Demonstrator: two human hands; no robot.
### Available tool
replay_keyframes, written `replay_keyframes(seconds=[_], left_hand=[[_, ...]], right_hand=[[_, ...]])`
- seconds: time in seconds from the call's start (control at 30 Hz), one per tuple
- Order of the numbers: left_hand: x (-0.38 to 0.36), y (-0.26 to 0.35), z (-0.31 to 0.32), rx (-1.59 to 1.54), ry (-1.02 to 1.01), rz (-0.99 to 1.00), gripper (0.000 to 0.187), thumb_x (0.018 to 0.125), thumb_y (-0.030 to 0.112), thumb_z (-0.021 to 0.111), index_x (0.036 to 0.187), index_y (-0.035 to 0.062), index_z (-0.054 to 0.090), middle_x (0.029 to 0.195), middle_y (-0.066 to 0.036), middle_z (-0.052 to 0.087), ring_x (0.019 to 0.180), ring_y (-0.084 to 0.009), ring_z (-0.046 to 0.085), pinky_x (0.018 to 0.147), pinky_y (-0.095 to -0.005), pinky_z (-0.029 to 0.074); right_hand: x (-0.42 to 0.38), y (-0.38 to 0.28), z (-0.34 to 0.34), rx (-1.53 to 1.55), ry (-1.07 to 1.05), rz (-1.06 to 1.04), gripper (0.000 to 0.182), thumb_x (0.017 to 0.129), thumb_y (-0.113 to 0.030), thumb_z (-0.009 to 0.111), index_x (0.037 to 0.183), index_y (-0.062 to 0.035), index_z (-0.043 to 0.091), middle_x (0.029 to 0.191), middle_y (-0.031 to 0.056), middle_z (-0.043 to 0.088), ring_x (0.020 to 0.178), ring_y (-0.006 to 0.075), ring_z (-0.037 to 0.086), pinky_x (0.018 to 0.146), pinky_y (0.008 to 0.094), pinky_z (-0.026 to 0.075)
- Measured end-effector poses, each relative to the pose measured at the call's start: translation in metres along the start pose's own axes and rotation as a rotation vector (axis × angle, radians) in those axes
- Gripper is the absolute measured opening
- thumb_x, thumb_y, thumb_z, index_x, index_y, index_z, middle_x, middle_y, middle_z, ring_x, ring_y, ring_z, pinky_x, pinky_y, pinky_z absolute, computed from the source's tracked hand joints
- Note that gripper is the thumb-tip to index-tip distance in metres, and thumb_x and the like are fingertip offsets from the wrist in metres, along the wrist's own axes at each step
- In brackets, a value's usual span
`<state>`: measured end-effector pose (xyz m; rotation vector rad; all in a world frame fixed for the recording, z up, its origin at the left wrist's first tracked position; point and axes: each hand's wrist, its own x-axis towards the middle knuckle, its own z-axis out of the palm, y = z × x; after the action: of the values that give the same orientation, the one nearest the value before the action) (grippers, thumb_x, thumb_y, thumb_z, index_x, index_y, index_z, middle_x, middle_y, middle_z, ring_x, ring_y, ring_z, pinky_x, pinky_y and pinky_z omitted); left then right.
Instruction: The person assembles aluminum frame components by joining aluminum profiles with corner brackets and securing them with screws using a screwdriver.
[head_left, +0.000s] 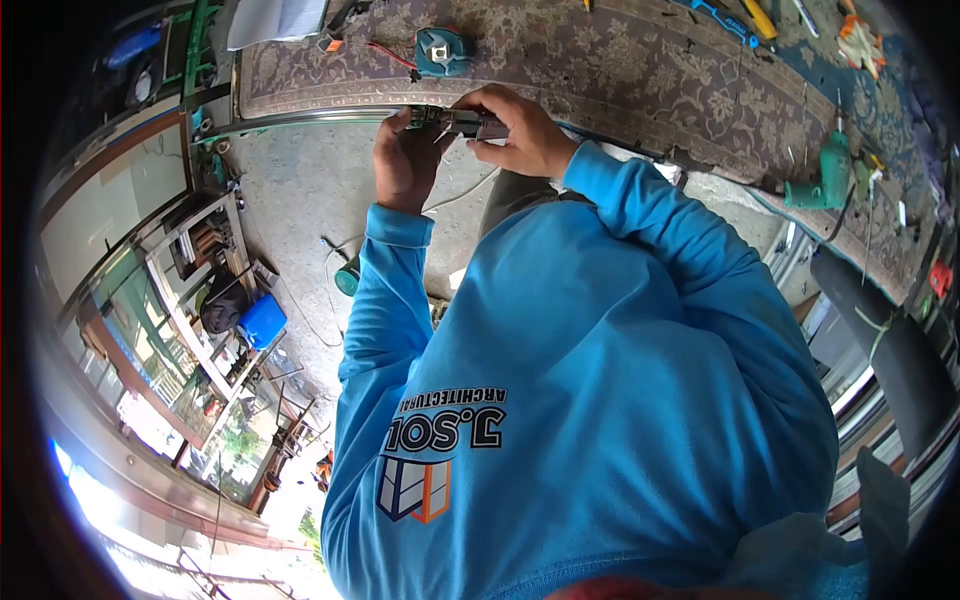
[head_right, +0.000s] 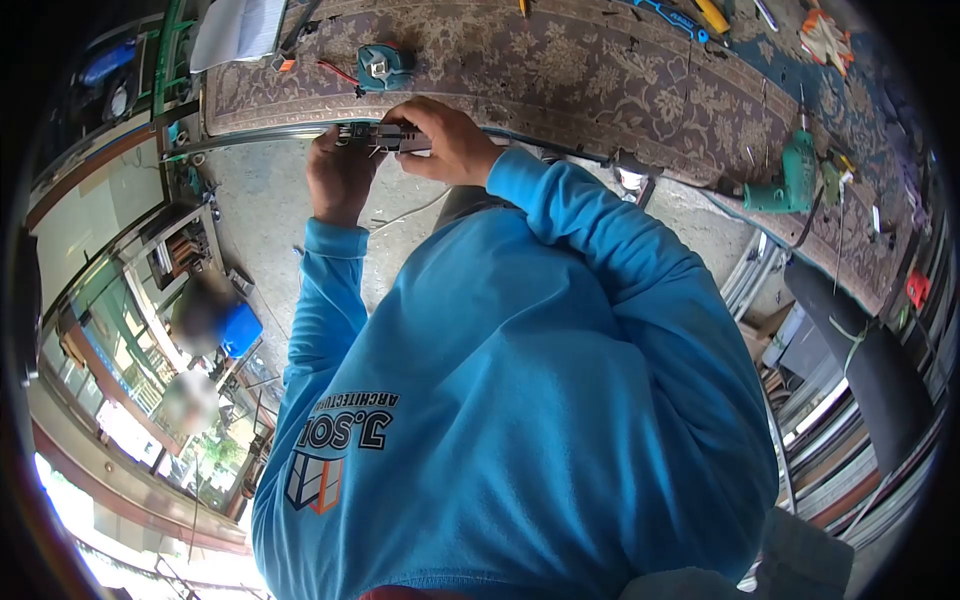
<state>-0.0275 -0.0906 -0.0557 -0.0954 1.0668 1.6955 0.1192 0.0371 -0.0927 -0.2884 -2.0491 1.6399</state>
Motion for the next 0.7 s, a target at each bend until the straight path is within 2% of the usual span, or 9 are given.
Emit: replay_keyframes(seconds=[0.1, 0.23, 0.3, 0.37, 0.6, 0.63, 0.7], left_hand=[[-0.005, -0.007, -0.002, -0.021, -0.05, 0.052, 0.029, 0.084, 0.026, 0.059, 0.101, 0.0026, 0.06, 0.101, -0.011, 0.066, 0.101, -0.0254, 0.061, 0.102, -0.0465, 0.039], [-0.005, -0.007, -0.021, -0.087, -0.136, 0.019, 0.027, 0.086, 0.021, 0.056, 0.104, 0.0007, 0.058, 0.105, -0.013, 0.064, 0.103, -0.0276, 0.059, 0.103, -0.0469, 0.039], [-0.007, -0.008, -0.022, -0.036, -0.159, 0.021, 0.024, 0.085, 0.02, 0.057, 0.099, 0.0007, 0.061, 0.103, -0.012, 0.066, 0.106, -0.0271, 0.06, 0.105, -0.0449, 0.039], [-0.007, -0.011, -0.029, -0.043, -0.171, -0.018, 0.023, 0.086, 0.019, 0.056, 0.099, 0.0005, 0.061, 0.102, -0.012, 0.066, 0.106, -0.0259, 0.06, 0.105, -0.0432, 0.039], [-0.006, -0.014, -0.038, 0.023, -0.191, -0.031, 0.022, 0.087, 0.018, 0.056, 0.098, 0.0005, 0.061, 0.103, -0.01, 0.065, 0.105, -0.0234, 0.061, 0.099, -0.0399, 0.044], [-0.006, -0.016, -0.041, 0.024, -0.195, -0.021, 0.021, 0.087, 0.018, 0.057, 0.098, 0.0006, 0.061, 0.103, -0.01, 0.065, 0.104, -0.0228, 0.061, 0.098, -0.039, 0.045], [-0.006, -0.018, -0.042, 0.024, -0.204, -0.014, 0.02, 0.087, 0.017, 0.057, 0.097, 0.0007, 0.061, 0.102, -0.009, 0.065, 0.103, -0.0221, 0.061, 0.097, -0.0382, 0.046]], right_hand=[[-0.004, -0.008, 0.001, -0.029, -0.013, 0.035, 0.044, 0.071, -0.01, 0.068, 0.112, -0.0068, 0.054, 0.103, 0.0136, 0.058, 0.092, 0.0292, 0.06, 0.082, 0.0375, 0.05], [-0.011, -0.017, 0.01, -0.119, 0.045, 0.027, 0.043, 0.071, -0.009, 0.067, 0.112, -0.0067, 0.054, 0.104, 0.0137, 0.058, 0.093, 0.0298, 0.06, 0.082, 0.0383, 0.049], [-0.017, -0.023, 0.014, -0.127, 0.064, 0.062, 0.043, 0.071, -0.009, 0.067, 0.112, -0.0067, 0.053, 0.105, 0.0139, 0.057, 0.094, 0.0305, 0.06, 0.083, 0.0389, 0.049], [-0.019, -0.025, 0.016, -0.124, 0.051, 0.083, 0.042, 0.076, -0.008, 0.067, 0.116, -0.0057, 0.054, 0.111, 0.0142, 0.059, 0.103, 0.03, 0.059, 0.089, 0.0377, 0.047], [-0.03, -0.028, 0.025, -0.194, 0.095, 0.093, 0.041, 0.078, -0.01, 0.067, 0.117, -0.0061, 0.054, 0.11, 0.0129, 0.06, 0.105, 0.0305, 0.059, 0.091, 0.0385, 0.046], [-0.03, -0.027, 0.026, -0.196, 0.103, 0.094, 0.041, 0.078, -0.01, 0.067, 0.117, -0.0061, 0.054, 0.11, 0.0129, 0.06, 0.105, 0.0305, 0.059, 0.091, 0.0385, 0.046], [-0.031, -0.027, 0.028, -0.232, 0.142, 0.03, 0.043, 0.075, -0.01, 0.067, 0.115, -0.0059, 0.054, 0.105, 0.0156, 0.06, 0.095, 0.0326, 0.06, 0.084, 0.04, 0.049]])
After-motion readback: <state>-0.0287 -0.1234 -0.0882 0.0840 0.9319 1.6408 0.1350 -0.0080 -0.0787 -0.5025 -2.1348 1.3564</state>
